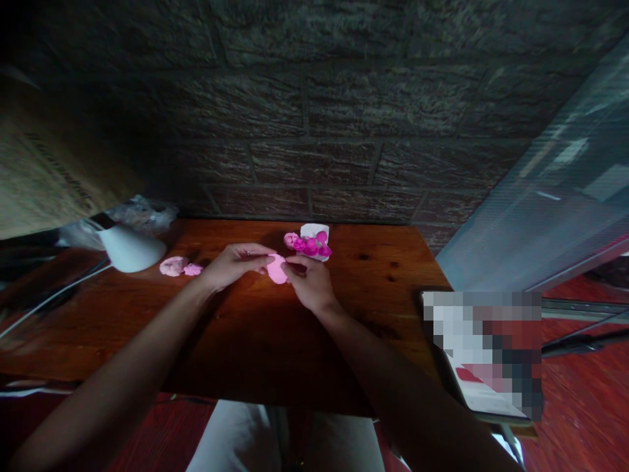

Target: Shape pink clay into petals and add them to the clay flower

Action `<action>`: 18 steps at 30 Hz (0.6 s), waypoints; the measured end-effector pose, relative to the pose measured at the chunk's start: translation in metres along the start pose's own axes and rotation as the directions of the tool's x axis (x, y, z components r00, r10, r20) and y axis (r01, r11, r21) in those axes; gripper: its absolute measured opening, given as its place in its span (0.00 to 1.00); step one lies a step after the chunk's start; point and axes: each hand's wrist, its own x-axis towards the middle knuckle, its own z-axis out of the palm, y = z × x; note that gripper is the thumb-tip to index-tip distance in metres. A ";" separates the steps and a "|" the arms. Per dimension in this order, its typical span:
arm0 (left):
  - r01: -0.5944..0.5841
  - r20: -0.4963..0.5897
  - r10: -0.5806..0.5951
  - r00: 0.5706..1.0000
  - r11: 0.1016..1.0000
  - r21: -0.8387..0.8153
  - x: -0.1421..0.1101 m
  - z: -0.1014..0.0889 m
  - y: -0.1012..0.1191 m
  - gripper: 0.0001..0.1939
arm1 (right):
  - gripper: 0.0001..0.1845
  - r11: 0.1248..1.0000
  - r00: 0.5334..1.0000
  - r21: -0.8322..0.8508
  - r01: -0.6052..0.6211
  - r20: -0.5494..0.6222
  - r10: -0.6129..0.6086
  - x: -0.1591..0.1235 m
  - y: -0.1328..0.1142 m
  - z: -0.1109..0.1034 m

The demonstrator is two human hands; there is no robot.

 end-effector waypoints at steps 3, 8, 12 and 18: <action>-0.007 -0.018 0.007 1.000 1.000 0.012 0.000 0.000 -0.001 0.16 | 0.12 0.998 0.998 -0.023 0.059 -0.036 -0.060 0.001 0.001 0.000; -0.040 -0.014 0.041 0.999 0.996 0.076 0.001 0.001 -0.002 0.14 | 0.12 0.993 0.994 -0.046 0.110 -0.012 -0.111 0.000 0.001 0.000; -0.098 0.016 0.097 0.995 0.991 0.089 0.000 0.002 0.000 0.14 | 0.12 0.988 0.991 -0.070 0.134 0.024 -0.133 0.001 0.003 -0.002; -0.097 0.010 0.096 0.995 0.991 0.088 0.000 0.004 0.000 0.14 | 0.11 0.986 0.987 -0.059 0.159 -0.029 -0.161 0.004 0.006 -0.003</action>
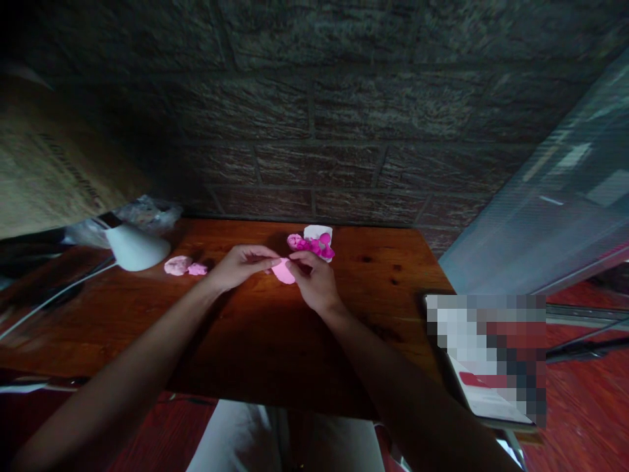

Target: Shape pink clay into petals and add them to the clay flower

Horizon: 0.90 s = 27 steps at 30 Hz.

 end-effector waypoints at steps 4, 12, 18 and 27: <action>-0.005 -0.020 0.005 1.000 1.000 -0.003 0.000 0.002 -0.001 0.14 | 0.09 1.000 1.000 0.011 0.012 0.008 -0.012 -0.001 -0.003 -0.001; -0.057 0.025 0.056 0.998 0.998 0.024 0.000 -0.001 -0.003 0.11 | 0.11 0.999 0.997 -0.001 0.036 0.073 -0.036 0.000 -0.006 -0.003; 0.005 0.074 0.002 0.997 0.996 -0.087 0.000 -0.001 -0.005 0.17 | 0.12 0.996 0.982 -0.039 0.084 0.173 -0.076 0.001 -0.007 -0.005; 0.167 0.146 -0.158 0.977 0.984 -0.055 -0.001 -0.006 -0.003 0.16 | 0.09 0.987 0.968 -0.081 0.139 0.220 -0.118 0.001 -0.004 -0.006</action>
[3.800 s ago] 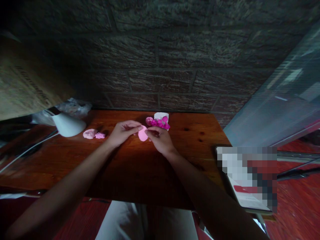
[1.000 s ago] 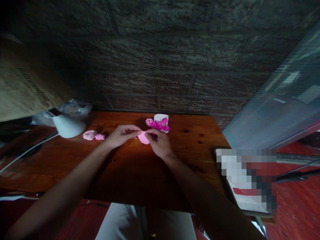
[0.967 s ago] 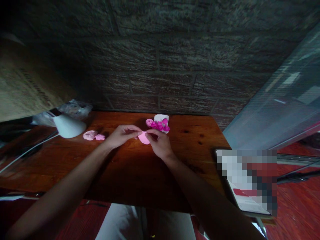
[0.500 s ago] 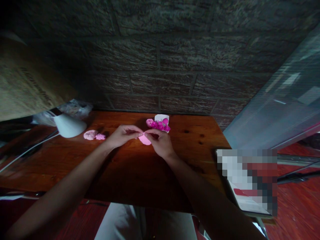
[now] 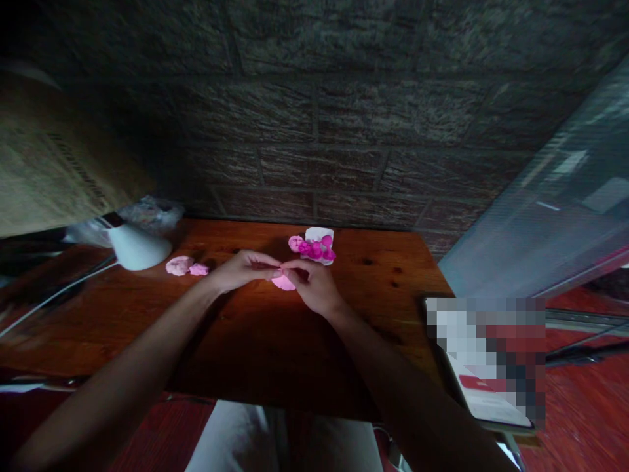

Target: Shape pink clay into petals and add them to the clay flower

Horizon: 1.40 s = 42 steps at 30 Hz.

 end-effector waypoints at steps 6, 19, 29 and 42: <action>-0.021 0.014 0.021 1.000 1.000 0.008 0.000 0.000 0.000 0.14 | 0.11 0.994 0.996 0.103 -0.048 -0.066 0.055 0.001 0.002 0.002; -0.036 -0.139 0.045 0.989 0.997 0.063 -0.001 -0.005 0.003 0.16 | 0.11 0.997 0.997 -0.052 -0.055 0.044 0.057 0.000 -0.002 -0.003; -0.050 -0.075 0.055 0.996 0.996 0.068 0.000 -0.005 0.003 0.13 | 0.10 0.995 0.998 -0.097 -0.019 0.057 0.025 -0.002 -0.002 -0.001; -0.037 -0.069 0.040 0.997 0.998 0.047 0.001 0.001 0.003 0.18 | 0.11 0.997 0.997 -0.056 -0.044 0.056 0.047 -0.001 -0.003 -0.001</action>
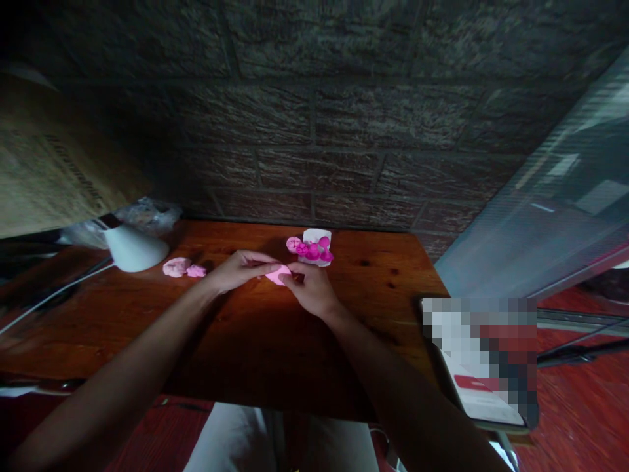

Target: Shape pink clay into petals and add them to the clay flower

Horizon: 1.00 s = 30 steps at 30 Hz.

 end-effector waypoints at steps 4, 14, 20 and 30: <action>-0.006 0.000 0.007 1.000 1.000 0.030 -0.001 -0.001 0.001 0.15 | 0.11 1.000 1.000 0.023 -0.002 0.020 0.002 -0.001 -0.001 0.001; -0.092 -0.029 0.094 0.995 0.993 0.076 -0.001 0.001 0.001 0.13 | 0.17 0.995 0.999 -0.095 -0.012 0.033 0.016 -0.004 -0.011 -0.001; -0.089 0.069 0.081 0.994 0.988 0.124 -0.002 0.001 0.003 0.13 | 0.16 0.994 1.000 -0.112 -0.004 -0.002 0.004 -0.003 -0.006 0.000; -0.137 0.074 0.128 0.989 0.981 0.137 -0.004 0.002 0.007 0.17 | 0.20 0.998 0.998 0.010 -0.057 0.003 0.057 -0.004 -0.010 0.004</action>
